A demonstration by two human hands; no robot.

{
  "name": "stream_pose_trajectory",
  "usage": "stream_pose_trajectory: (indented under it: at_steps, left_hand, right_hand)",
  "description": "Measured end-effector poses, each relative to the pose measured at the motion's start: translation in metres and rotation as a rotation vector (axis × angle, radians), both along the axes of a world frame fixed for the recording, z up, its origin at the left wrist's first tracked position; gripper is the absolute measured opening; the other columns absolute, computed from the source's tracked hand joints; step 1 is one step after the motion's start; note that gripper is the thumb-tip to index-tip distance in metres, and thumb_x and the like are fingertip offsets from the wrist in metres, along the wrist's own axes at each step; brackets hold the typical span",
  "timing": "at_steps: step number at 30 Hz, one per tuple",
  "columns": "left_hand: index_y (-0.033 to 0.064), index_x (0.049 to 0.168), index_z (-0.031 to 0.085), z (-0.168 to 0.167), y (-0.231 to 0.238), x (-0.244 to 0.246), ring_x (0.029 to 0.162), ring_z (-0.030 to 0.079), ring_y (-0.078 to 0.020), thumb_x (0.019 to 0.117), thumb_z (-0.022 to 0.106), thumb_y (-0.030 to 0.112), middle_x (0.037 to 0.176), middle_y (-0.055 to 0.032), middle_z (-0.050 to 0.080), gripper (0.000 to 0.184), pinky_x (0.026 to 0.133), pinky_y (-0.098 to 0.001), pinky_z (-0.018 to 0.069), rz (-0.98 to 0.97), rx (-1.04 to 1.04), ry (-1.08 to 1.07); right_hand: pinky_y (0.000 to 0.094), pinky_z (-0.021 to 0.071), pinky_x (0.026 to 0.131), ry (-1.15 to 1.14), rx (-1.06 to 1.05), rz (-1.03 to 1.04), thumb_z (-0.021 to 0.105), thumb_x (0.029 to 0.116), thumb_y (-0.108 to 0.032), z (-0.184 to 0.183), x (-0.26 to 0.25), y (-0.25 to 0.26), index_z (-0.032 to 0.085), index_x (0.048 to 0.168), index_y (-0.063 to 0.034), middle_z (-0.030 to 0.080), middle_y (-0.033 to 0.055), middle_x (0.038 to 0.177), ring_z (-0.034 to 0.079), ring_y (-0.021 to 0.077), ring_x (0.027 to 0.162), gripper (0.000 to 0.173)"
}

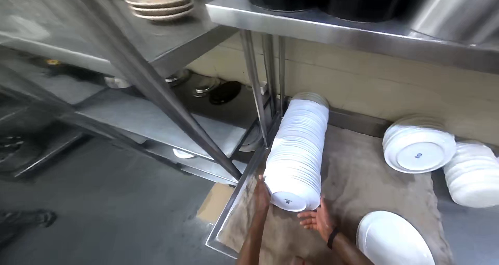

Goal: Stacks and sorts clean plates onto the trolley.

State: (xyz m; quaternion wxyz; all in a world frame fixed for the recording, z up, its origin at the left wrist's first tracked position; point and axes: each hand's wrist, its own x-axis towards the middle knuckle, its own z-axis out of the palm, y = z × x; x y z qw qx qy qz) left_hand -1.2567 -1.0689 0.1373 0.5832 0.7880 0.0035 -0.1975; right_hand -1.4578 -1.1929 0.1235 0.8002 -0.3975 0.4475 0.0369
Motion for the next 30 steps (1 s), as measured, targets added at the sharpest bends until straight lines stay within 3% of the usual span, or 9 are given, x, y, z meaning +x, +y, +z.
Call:
stream_pose_trajectory:
  at_steps: [5,7,9,11,14,17,20,24,30]
  left_hand:
    - [-0.0041,0.150,0.045,-0.001,0.010,-0.013,0.135,0.053,-0.0323,0.1126,0.036,0.032,0.146,-0.0259,0.053,0.052,0.115,-0.0485,0.0421,0.043,-0.033,-0.222]
    - [-0.0067,0.149,0.043,0.011,0.014,-0.029,0.140,0.049,-0.0310,0.1091,0.048,0.025,0.150,-0.0262,0.049,0.051,0.118,-0.0424,0.0396,0.085,-0.034,-0.418]
    - [-0.0150,0.143,0.042,0.028,0.013,-0.051,0.141,0.045,-0.0349,0.1046,0.055,0.019,0.147,-0.0333,0.046,0.053,0.120,-0.0401,0.0364,0.056,-0.095,-0.630]
    - [-0.0201,0.133,0.046,0.045,0.006,-0.084,0.131,0.053,-0.0326,0.1017,0.055,0.015,0.135,-0.0347,0.053,0.048,0.115,-0.0393,0.0419,-0.092,-0.199,-0.738]
    - [-0.0131,0.119,0.060,0.044,-0.018,-0.137,0.097,0.070,-0.0164,0.1001,0.052,0.013,0.108,-0.0163,0.070,0.033,0.090,-0.0347,0.0591,-0.510,-0.345,-0.449]
    - [0.0000,0.135,0.058,0.020,-0.055,-0.177,0.102,0.071,-0.0233,0.1037,0.054,0.020,0.120,-0.0147,0.069,0.037,0.089,-0.0413,0.0601,-1.033,-0.127,0.083]
    - [0.0094,0.154,0.042,-0.012,-0.099,-0.216,0.122,0.065,-0.0256,0.1020,0.060,0.042,0.139,-0.0146,0.062,0.064,0.104,-0.0468,0.0534,-1.312,0.202,0.113]
    - [0.0054,0.161,0.028,-0.049,-0.146,-0.263,0.140,0.051,-0.0305,0.0951,0.068,0.050,0.152,-0.0213,0.049,0.089,0.117,-0.0499,0.0415,-1.269,0.272,0.048]
    - [0.0050,0.160,0.028,-0.036,-0.169,-0.294,0.133,0.056,-0.0360,0.0943,0.069,0.024,0.146,-0.0237,0.055,0.080,0.112,-0.0533,0.0453,-1.183,0.493,-0.104]
  right_hand:
    - [0.0437,0.0604,0.075,-0.013,-0.091,0.024,0.009,0.1035,-0.069,0.001,-0.020,-0.006,0.033,0.156,-0.0058,0.073,0.0194,0.114,0.073,0.0303,0.084,0.086]
    - [0.0444,0.0588,0.080,0.001,-0.200,-0.035,0.021,0.1096,-0.057,0.010,-0.044,-0.019,0.045,0.151,-0.0045,0.070,0.0191,0.119,0.072,0.0294,0.091,0.070]
    - [0.0424,0.0575,0.084,0.066,-0.416,-0.168,0.038,0.1111,-0.042,0.013,-0.086,-0.042,0.059,0.139,-0.0037,0.070,0.0164,0.119,0.070,0.0255,0.097,0.052]
    - [0.0433,0.0574,0.094,0.235,-0.757,-0.312,0.055,0.1058,-0.032,0.013,-0.144,-0.069,0.066,0.130,-0.0054,0.072,0.0125,0.119,0.070,0.0231,0.107,0.038]
    - [0.0561,0.0485,0.106,0.607,-1.028,-0.433,0.067,0.0988,-0.035,0.013,-0.237,-0.097,0.066,0.129,-0.0022,0.067,0.0197,0.127,0.063,0.0352,0.121,0.044]
    - [0.0638,0.0454,0.105,0.901,-0.950,-0.490,0.076,0.0906,-0.045,0.005,-0.307,-0.100,0.061,0.136,-0.0027,0.061,0.0258,0.134,0.058,0.0439,0.125,0.064]
    - [0.0595,0.0430,0.110,0.911,-0.789,-0.390,0.077,0.0889,-0.049,-0.017,-0.346,-0.097,0.059,0.140,-0.0040,0.061,0.0243,0.136,0.058,0.0395,0.129,0.070]
    - [0.0557,0.0437,0.111,0.836,-0.648,-0.329,0.073,0.0927,-0.045,-0.029,-0.358,-0.090,0.045,0.151,-0.0041,0.059,0.0243,0.140,0.057,0.0382,0.131,0.076]
    - [0.0542,0.0493,0.103,0.655,-0.645,-0.434,0.075,0.0922,-0.033,-0.046,-0.377,-0.104,0.063,0.131,-0.0041,0.068,0.0202,0.123,0.065,0.0334,0.117,0.050]
